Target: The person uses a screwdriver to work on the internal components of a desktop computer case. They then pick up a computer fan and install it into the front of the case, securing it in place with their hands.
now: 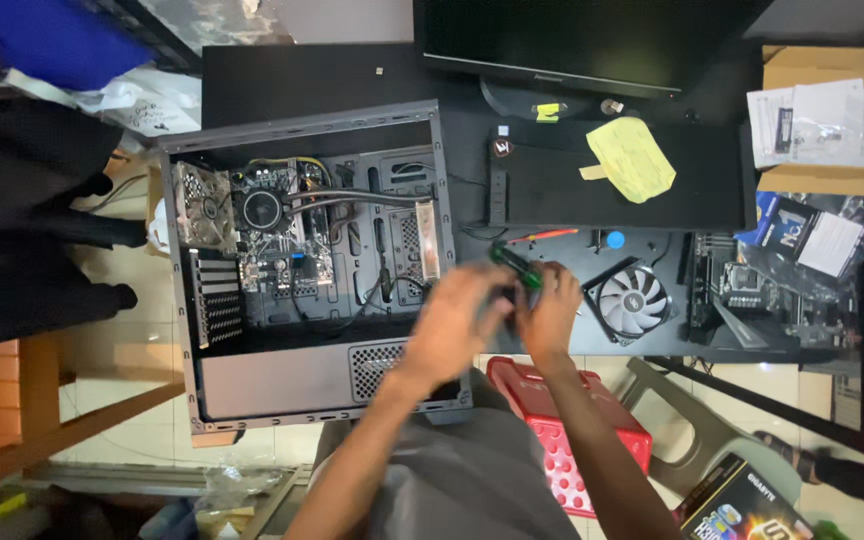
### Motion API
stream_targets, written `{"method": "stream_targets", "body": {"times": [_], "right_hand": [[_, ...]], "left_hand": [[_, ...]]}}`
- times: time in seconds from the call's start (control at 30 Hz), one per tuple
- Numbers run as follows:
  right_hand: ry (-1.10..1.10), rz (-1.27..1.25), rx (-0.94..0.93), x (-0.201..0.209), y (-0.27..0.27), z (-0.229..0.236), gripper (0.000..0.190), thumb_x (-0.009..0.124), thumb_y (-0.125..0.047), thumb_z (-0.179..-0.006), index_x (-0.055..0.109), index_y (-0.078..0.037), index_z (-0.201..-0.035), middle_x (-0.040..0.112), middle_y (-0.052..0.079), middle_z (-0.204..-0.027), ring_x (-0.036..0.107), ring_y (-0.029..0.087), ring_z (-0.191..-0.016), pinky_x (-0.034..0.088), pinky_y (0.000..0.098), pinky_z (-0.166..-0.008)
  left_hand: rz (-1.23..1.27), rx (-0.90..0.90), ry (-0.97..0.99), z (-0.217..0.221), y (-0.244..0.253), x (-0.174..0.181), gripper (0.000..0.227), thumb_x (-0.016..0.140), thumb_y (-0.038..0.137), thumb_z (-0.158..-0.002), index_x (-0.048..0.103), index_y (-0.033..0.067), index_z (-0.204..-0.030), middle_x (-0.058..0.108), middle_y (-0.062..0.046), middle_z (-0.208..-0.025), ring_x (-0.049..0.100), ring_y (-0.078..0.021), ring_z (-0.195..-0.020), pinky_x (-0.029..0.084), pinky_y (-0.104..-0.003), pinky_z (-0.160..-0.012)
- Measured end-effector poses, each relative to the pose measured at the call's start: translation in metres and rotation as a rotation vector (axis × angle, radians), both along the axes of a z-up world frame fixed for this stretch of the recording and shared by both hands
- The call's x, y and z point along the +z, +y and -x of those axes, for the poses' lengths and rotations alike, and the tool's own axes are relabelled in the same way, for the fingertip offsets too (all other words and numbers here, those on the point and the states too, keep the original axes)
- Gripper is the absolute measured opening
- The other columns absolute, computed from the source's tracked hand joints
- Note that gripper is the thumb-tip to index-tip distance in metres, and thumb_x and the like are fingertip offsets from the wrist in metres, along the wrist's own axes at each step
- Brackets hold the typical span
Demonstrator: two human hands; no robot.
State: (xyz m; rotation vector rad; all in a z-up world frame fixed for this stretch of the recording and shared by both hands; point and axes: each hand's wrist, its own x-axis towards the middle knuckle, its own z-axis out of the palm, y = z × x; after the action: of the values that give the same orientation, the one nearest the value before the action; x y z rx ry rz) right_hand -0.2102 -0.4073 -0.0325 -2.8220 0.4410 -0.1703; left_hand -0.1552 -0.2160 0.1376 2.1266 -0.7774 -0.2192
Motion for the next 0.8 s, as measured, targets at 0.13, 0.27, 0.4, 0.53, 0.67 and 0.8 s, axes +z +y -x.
{"method": "stream_targets", "body": {"times": [0.13,0.27,0.4,0.53,0.67,0.8], "right_hand": [[-0.318,-0.308,-0.011,0.119,0.037,-0.026,0.02,0.071,-0.023,-0.099,0.064,-0.017,-0.117,0.058,0.006,-0.114,0.06,0.033,-0.104,0.046,0.045,-0.093],[-0.253,-0.447,0.166,0.144,0.069,-0.053,0.021,0.071,-0.026,-0.101,0.069,-0.015,-0.119,0.07,0.007,-0.107,0.068,0.03,-0.104,0.05,0.0406,-0.096],[-0.143,-0.415,0.28,0.157,0.109,-0.076,0.05,0.074,-0.036,-0.097,0.058,-0.009,-0.136,0.067,0.017,-0.124,0.065,0.037,-0.118,0.05,0.0467,-0.102],[0.288,-0.423,0.03,0.169,0.15,-0.106,0.097,0.083,-0.036,-0.086,0.026,0.001,-0.156,0.041,0.036,-0.153,0.052,0.055,-0.132,0.045,0.0631,-0.112],[0.346,-0.381,-0.176,0.118,0.147,-0.126,0.098,0.088,-0.043,-0.078,0.03,-0.012,-0.152,0.056,0.032,-0.141,0.058,0.05,-0.128,0.045,0.06,-0.113],[0.335,-0.324,-0.225,0.124,0.155,-0.121,0.091,0.087,-0.043,-0.078,0.035,-0.011,-0.146,0.061,0.034,-0.132,0.06,0.051,-0.123,0.046,0.0609,-0.11]], "left_hand": [[0.117,0.409,-0.071,-0.049,0.097,0.043,0.026,0.072,0.019,-0.096,0.07,0.0083,-0.12,0.069,-0.014,-0.113,0.065,-0.0374,-0.117,0.05,-0.049,-0.103],[-0.073,0.596,-0.373,-0.086,0.205,0.027,0.036,0.083,0.007,-0.089,0.069,0.0039,-0.122,0.068,-0.017,-0.113,0.063,-0.0397,-0.113,0.044,-0.05,-0.103],[-0.292,0.76,-0.465,-0.106,0.284,0.0,0.064,0.096,0.021,-0.075,0.062,0.0013,-0.125,0.056,-0.022,-0.125,0.054,-0.0463,-0.119,0.046,-0.058,-0.102],[-0.426,0.981,-0.17,-0.122,0.343,-0.044,0.107,0.101,0.031,-0.068,0.038,0.0013,-0.149,0.04,-0.025,-0.141,0.046,-0.0504,-0.129,0.046,-0.062,-0.107],[-0.136,0.785,0.071,-0.118,0.368,-0.05,0.088,0.083,0.02,-0.091,0.027,-0.0125,-0.152,0.048,-0.04,-0.139,0.054,-0.0601,-0.125,0.044,-0.064,-0.109],[-0.023,0.727,0.126,-0.114,0.372,-0.083,0.07,0.069,0.021,-0.1,0.033,-0.0164,-0.147,0.052,-0.043,-0.134,0.057,-0.0588,-0.122,0.047,-0.061,-0.105]]}}
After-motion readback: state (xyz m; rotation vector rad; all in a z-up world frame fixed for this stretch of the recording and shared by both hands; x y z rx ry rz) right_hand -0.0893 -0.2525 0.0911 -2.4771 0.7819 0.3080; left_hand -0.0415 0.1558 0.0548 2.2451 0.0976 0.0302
